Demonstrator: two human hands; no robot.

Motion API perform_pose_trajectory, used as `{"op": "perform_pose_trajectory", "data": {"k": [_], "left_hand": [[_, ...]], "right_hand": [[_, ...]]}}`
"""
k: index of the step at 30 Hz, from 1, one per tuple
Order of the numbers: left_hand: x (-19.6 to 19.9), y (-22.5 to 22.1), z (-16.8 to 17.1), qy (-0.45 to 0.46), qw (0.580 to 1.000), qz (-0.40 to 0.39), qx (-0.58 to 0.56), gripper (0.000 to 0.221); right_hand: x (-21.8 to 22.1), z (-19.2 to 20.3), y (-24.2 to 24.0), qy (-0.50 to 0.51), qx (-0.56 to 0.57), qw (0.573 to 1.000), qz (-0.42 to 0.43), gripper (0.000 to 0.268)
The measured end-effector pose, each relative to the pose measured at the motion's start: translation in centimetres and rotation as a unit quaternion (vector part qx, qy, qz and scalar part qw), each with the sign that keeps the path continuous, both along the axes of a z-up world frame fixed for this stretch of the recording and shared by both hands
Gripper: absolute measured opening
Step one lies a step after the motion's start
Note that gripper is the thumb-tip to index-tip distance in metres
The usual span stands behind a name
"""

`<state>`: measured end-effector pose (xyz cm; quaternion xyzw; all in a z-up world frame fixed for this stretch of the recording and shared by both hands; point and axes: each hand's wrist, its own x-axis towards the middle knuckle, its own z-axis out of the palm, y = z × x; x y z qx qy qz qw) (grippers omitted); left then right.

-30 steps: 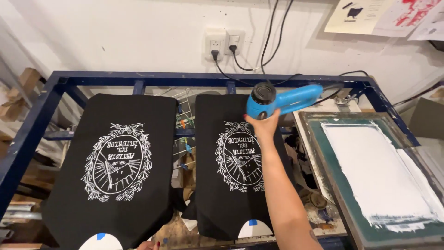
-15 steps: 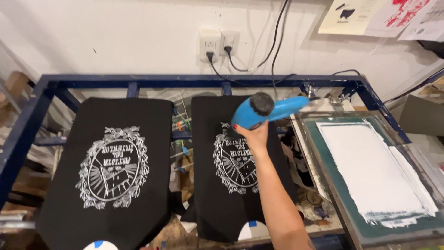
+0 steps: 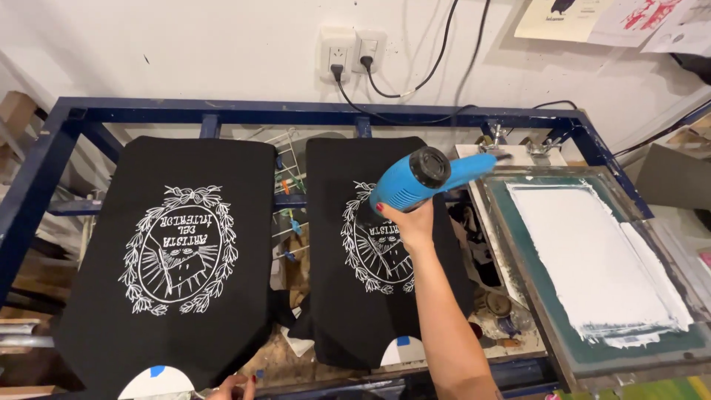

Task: The person is screen printing a white design onto black t-shirts and then drying the ink with a heat gun.

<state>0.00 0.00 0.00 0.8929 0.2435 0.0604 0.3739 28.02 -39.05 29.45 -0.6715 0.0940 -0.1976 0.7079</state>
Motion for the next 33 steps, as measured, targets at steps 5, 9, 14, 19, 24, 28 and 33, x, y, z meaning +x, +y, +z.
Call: {"op": "perform_pose_trajectory", "data": {"k": [5,9,14,19,24,28,33], "left_hand": [[0.2,0.1,2.0,0.048,0.997,-0.043,0.052,0.019],[0.4,-0.9,2.4,0.078,0.997,0.004,-0.003,0.019],[0.8,0.5,0.3,0.095,0.995,-0.026,0.000,0.025],[0.8,0.1,2.5,0.140,0.990,-0.023,0.017,0.022],[0.4,-0.3,2.0,0.061,0.998,-0.018,0.002,0.020],[0.5,0.0,2.2,0.122,0.992,-0.025,0.016,0.024],[0.1,-0.8,5.0,0.125,0.991,-0.002,0.041,0.019]], "right_hand": [[-1.0,0.0,-2.6,0.082,-0.181,0.975,-0.098,0.084],[-1.8,1.1,-2.4,0.158,-0.238,0.945,-0.158,0.096],[-3.0,1.2,0.8,-0.015,-0.070,0.997,0.041,0.089],[-3.3,1.9,-1.9,0.115,-0.169,0.977,-0.062,0.095],[-4.0,0.7,-2.7,0.139,-0.238,0.951,-0.137,0.081],[-4.8,-0.2,-0.6,0.011,-0.032,0.999,0.027,0.092],[-5.4,-0.5,-2.1,0.013,-0.007,0.999,0.031,0.103]]}}
